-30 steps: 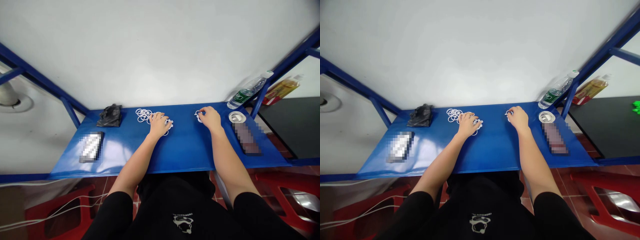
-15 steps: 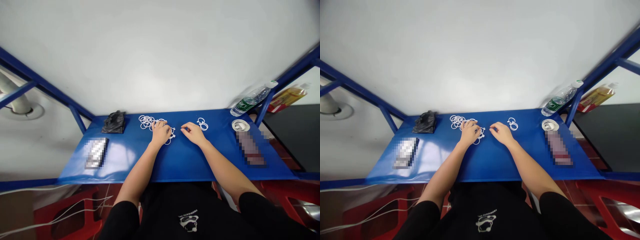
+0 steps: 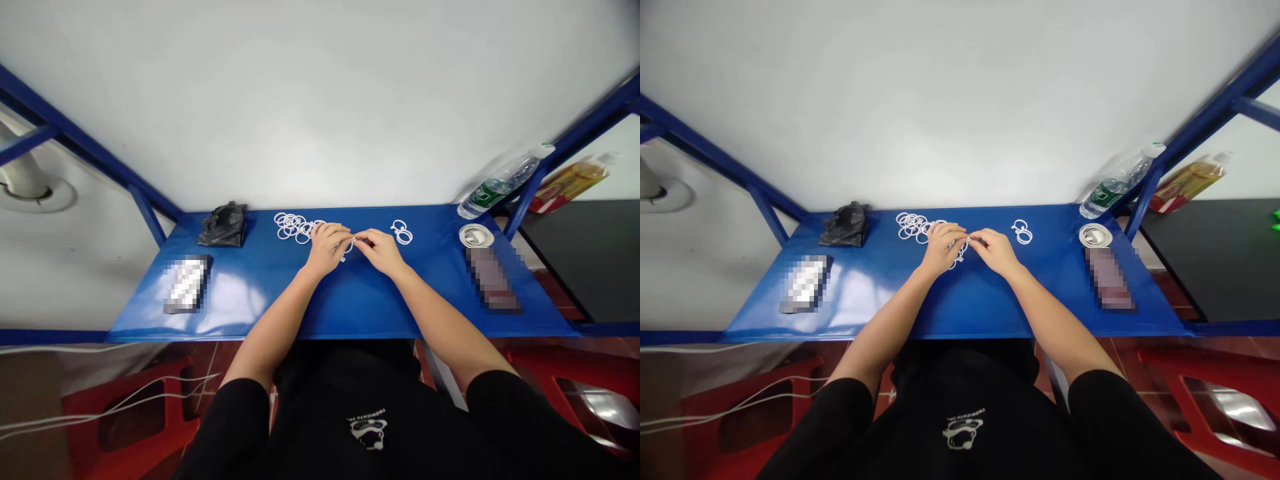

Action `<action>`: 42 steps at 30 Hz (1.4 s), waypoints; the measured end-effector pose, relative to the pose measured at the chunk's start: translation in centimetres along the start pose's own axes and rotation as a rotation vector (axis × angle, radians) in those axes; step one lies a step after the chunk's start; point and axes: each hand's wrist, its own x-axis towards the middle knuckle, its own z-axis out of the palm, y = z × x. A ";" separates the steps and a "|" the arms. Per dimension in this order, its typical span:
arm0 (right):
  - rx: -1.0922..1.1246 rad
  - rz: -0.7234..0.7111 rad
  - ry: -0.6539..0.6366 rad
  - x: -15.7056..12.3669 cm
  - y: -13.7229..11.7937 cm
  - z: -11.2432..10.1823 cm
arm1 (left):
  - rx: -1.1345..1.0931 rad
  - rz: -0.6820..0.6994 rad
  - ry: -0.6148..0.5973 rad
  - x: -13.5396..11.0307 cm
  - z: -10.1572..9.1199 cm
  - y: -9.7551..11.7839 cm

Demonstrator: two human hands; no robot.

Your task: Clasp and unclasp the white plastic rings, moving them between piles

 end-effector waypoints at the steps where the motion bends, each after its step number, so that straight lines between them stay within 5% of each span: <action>1: 0.029 0.010 0.020 0.0 -0.2 -0.1 | -0.015 0.003 0.002 0.0 0.0 0.2; 15: 0.185 0.104 0.062 -0.1 -1.0 -0.2 | -0.069 0.038 -0.007 -0.1 -0.3 0.3; 27: 0.386 0.206 -0.071 0.2 -0.7 -0.6 | -0.241 0.108 -0.061 0.7 -0.7 -0.4; 42: 0.546 0.240 -0.063 0.6 -0.7 -0.4 | -0.223 0.046 0.030 0.3 0.0 0.7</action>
